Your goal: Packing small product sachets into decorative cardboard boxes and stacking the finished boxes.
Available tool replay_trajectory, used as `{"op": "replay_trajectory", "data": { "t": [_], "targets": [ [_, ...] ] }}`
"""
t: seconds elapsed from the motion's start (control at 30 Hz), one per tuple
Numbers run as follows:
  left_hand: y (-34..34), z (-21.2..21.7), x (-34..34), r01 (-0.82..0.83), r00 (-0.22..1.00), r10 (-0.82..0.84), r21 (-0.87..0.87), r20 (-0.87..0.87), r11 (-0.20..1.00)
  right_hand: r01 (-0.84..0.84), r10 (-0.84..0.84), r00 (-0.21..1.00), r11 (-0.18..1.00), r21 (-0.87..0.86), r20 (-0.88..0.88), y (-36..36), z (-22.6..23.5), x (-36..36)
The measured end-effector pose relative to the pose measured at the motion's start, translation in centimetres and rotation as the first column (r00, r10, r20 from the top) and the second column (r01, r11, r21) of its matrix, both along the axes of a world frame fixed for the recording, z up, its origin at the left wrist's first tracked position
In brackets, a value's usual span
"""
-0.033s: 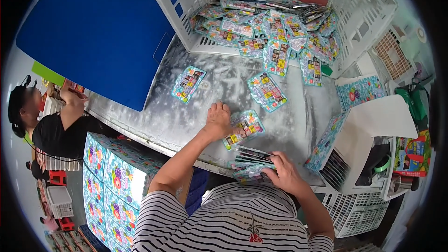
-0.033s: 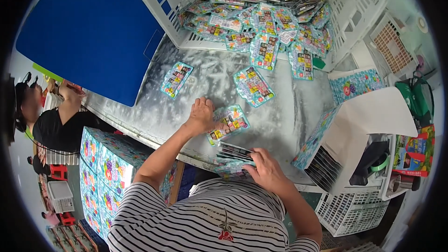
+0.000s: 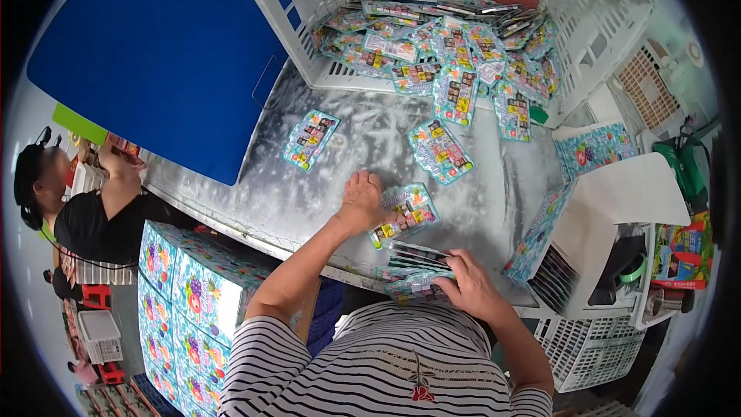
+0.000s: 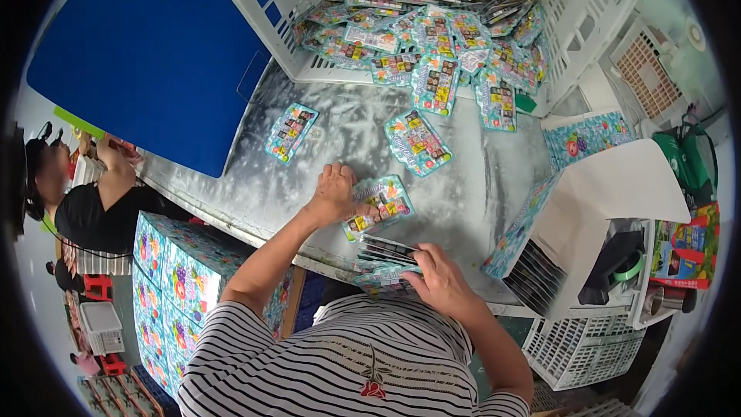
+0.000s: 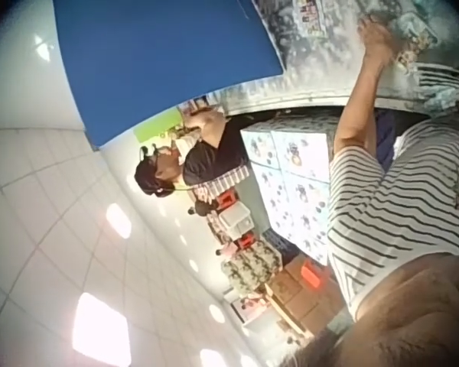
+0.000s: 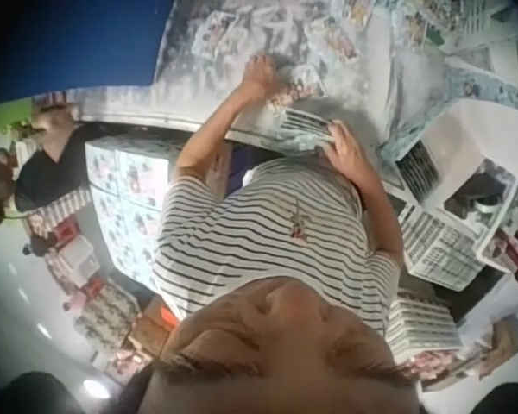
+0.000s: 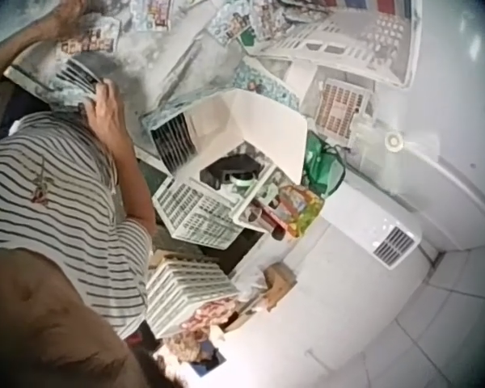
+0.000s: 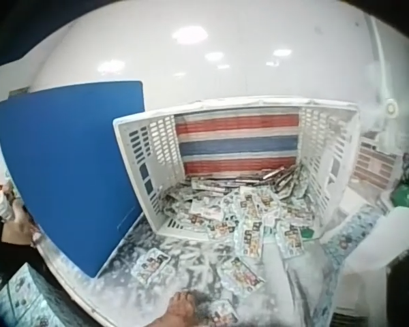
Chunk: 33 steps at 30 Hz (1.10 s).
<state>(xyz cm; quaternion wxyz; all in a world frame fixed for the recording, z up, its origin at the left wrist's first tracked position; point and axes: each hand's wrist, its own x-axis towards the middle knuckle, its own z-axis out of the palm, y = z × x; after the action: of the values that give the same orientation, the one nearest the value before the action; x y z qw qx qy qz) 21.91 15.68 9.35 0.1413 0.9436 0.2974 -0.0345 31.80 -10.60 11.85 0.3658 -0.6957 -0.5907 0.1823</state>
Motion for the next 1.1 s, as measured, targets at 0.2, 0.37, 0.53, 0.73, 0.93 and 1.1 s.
{"op": "replay_trajectory", "data": {
  "t": [0.2,0.37,0.53,0.73,0.93,1.1],
  "targets": [
    [-3.1,2.3,-1.4,0.266,0.909,0.088,-0.730,0.407,0.630,0.018,-0.020,0.996,0.999,0.029,0.082,0.2,0.5,-0.4],
    [-3.8,4.8,-2.6,0.399,0.917,-0.211,-0.747,0.340,0.531,0.052,-0.073,0.992,0.981,0.188,0.102,0.0,0.3,-0.2],
    [1.9,4.2,-1.6,0.088,0.956,0.130,-0.679,0.263,0.729,0.039,-0.049,0.992,0.995,-0.092,-0.117,-0.2,1.4,0.0],
    [16.5,-3.2,-3.7,-0.649,0.761,0.632,0.167,0.148,0.743,-0.006,0.000,0.998,0.996,-0.092,-0.067,-0.1,1.1,0.0],
    [17.1,-2.8,-3.6,-0.651,0.758,0.652,0.087,0.020,0.755,-0.016,0.010,0.995,0.998,-0.066,-0.099,-0.2,0.3,0.2],
    [13.2,-2.3,-2.5,-0.589,0.806,0.587,-0.001,0.074,0.808,-0.027,0.025,0.997,0.999,-0.037,-0.076,0.0,0.2,0.4]
  ]
}}
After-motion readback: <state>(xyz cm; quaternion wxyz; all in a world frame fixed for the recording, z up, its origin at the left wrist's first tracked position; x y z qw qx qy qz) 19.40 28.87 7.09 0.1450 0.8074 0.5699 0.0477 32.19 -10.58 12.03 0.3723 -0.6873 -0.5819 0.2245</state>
